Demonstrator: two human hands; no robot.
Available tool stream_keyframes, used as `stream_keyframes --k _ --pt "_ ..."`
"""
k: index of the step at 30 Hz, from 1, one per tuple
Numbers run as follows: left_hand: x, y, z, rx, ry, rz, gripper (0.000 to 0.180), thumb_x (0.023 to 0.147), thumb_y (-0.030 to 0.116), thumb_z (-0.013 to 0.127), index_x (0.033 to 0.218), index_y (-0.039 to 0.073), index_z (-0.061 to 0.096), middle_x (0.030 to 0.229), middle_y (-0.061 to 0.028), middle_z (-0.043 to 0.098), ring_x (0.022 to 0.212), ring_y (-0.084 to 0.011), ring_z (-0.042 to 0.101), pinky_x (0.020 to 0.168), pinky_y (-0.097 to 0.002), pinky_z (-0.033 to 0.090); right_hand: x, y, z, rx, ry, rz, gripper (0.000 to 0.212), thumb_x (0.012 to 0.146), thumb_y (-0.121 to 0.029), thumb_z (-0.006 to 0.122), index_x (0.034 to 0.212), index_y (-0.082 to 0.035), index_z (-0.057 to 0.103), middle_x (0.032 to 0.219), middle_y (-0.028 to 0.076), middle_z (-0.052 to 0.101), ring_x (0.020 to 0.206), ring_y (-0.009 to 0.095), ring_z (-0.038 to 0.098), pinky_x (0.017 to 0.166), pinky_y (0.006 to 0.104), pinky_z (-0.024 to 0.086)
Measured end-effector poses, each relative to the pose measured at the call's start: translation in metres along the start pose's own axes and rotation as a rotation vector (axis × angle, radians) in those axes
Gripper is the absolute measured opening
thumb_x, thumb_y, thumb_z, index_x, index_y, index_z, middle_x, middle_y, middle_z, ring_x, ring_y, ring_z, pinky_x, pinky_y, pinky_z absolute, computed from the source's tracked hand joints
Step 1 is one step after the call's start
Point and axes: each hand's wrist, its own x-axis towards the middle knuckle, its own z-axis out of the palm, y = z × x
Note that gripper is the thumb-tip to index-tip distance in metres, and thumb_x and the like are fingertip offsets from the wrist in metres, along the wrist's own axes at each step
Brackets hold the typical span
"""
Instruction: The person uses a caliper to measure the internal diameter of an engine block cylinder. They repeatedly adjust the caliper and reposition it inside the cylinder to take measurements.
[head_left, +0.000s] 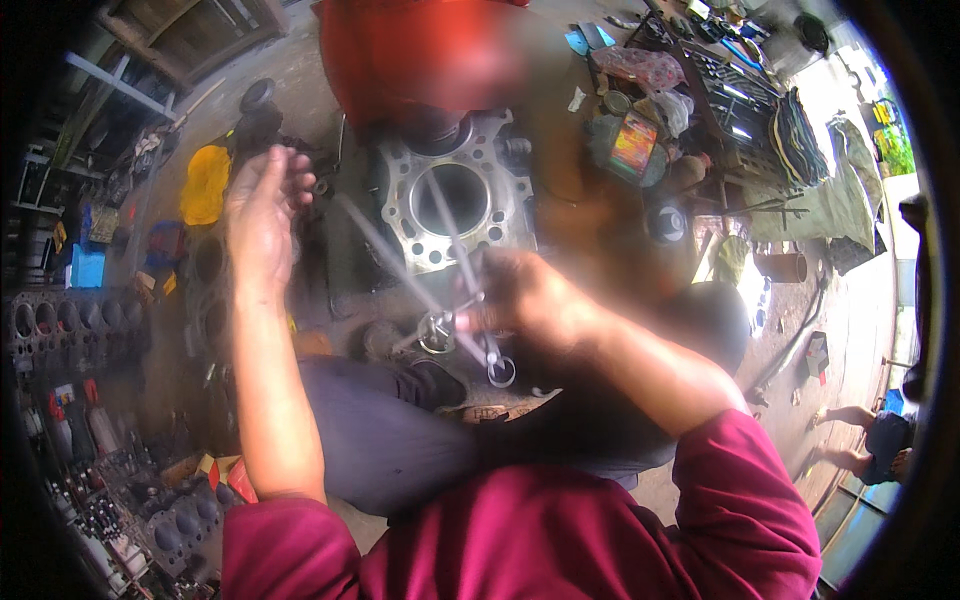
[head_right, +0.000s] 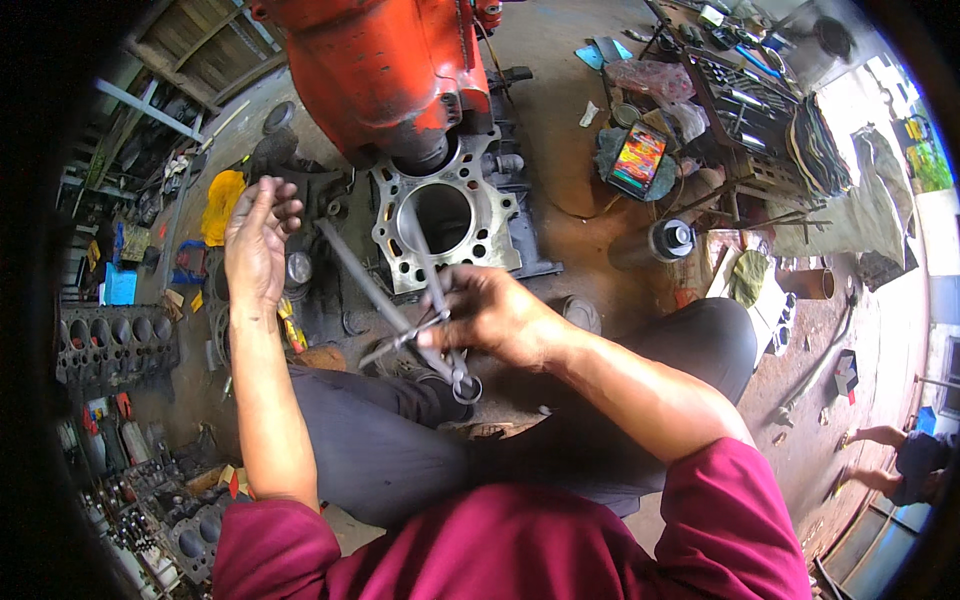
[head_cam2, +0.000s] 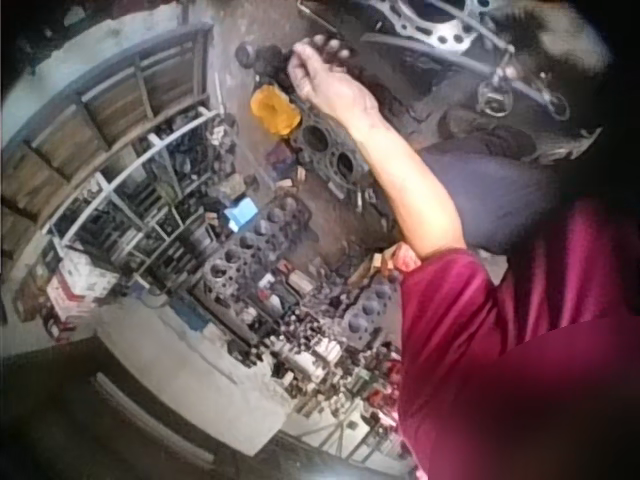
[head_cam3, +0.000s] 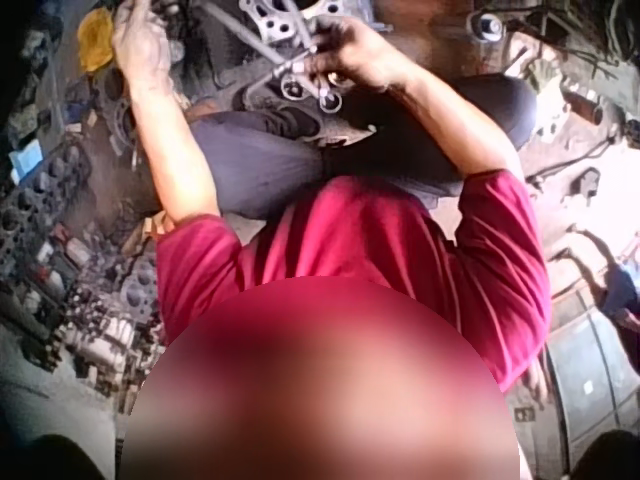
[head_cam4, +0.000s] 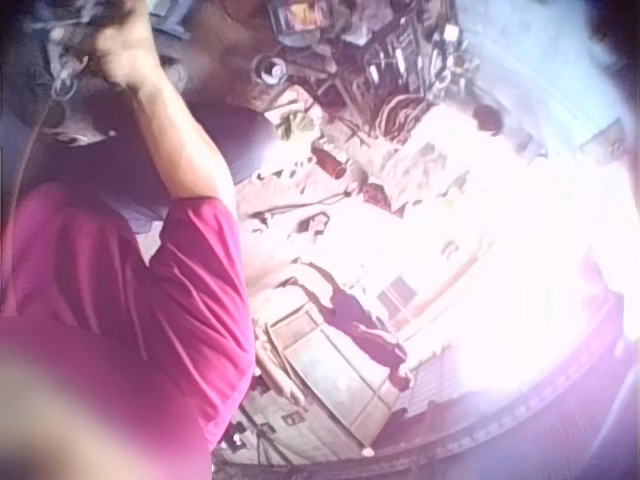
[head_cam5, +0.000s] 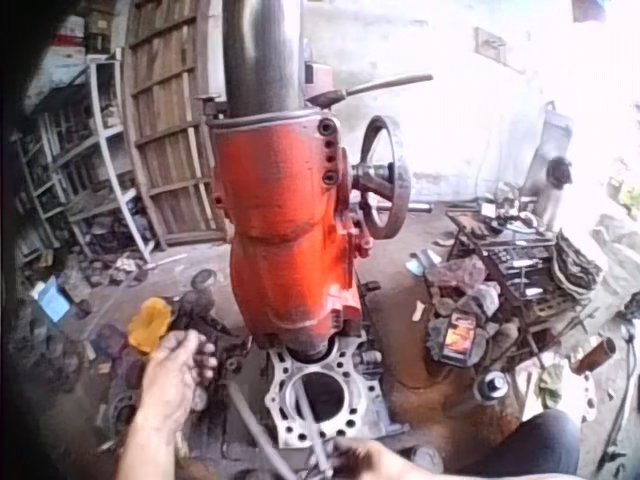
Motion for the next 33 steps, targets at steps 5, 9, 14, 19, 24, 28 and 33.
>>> stream_keyframes --k 5,9,14,19,24,28,33 --pt "-0.012 -0.015 0.012 0.533 -0.254 -0.156 0.056 0.103 0.051 0.05 0.098 0.0 0.072 0.084 -0.0067 0.072 0.065 -0.0107 0.063 0.06 -0.0267 0.051 0.014 0.001 -0.003 -0.101 0.28 -0.003 0.045 0.082 -0.011 0.083 0.116 0.006 0.06 0.101 0.013 0.072 0.092 0.015 0.066 0.084 0.0308 0.054" --pt "-0.027 -0.04 0.039 0.666 -0.613 -0.294 0.064 0.1 0.059 0.05 0.097 -0.001 0.072 0.075 -0.0088 0.07 0.061 -0.0131 0.063 0.059 -0.0301 0.052 0.031 0.006 -0.009 -0.18 0.334 -0.046 0.042 0.081 -0.011 0.083 0.111 0.007 0.061 0.099 0.013 0.071 0.091 0.015 0.066 0.083 0.031 0.054" --pt "-0.028 -0.05 0.049 0.589 -0.812 -0.378 0.053 0.103 0.049 0.051 0.091 0.0 0.068 0.075 -0.0036 0.065 0.058 -0.0104 0.061 0.049 -0.0245 0.049 0.05 0.011 -0.014 -0.089 0.345 -0.162 0.039 0.081 -0.011 0.084 0.108 0.006 0.061 0.093 0.011 0.069 0.085 0.015 0.063 0.074 0.0305 0.053" --pt "-0.027 -0.051 0.05 0.528 -0.747 -0.379 0.045 0.103 0.044 0.053 0.094 0.003 0.067 0.078 -0.0036 0.066 0.057 -0.0094 0.061 0.047 -0.0234 0.049 0.061 0.008 -0.017 -0.096 0.348 -0.13 0.042 0.081 -0.015 0.085 0.108 0.007 0.062 0.091 0.01 0.069 0.079 0.013 0.062 0.07 0.0296 0.052" --pt "-0.024 -0.057 0.054 0.499 -0.639 -0.394 0.038 0.102 0.039 0.058 0.094 0.004 0.066 0.075 -0.0025 0.065 0.056 -0.0086 0.061 0.045 -0.0221 0.048 0.063 0.0 -0.016 -0.122 0.38 -0.09 0.042 0.081 -0.014 0.084 0.109 0.008 0.062 0.092 0.011 0.07 0.078 0.014 0.062 0.07 0.0304 0.052" --pt "-0.023 -0.059 0.054 0.482 -0.629 -0.372 0.038 0.101 0.04 0.06 0.093 0.003 0.066 0.075 -0.0027 0.065 0.055 -0.0088 0.06 0.044 -0.0222 0.048 0.065 -0.001 -0.016 -0.057 0.361 -0.109 0.042 0.081 -0.014 0.084 0.109 0.009 0.062 0.092 0.012 0.071 0.08 0.015 0.064 0.071 0.0309 0.052" --pt "-0.022 -0.061 0.055 0.503 -0.625 -0.37 0.038 0.101 0.04 0.06 0.092 0.003 0.065 0.073 -0.003 0.063 0.053 -0.009 0.06 0.043 -0.0223 0.047 0.066 0.0 -0.019 -0.081 0.358 -0.094 0.043 0.081 -0.013 0.084 0.111 0.01 0.061 0.093 0.013 0.071 0.081 0.016 0.065 0.072 0.031 0.053"
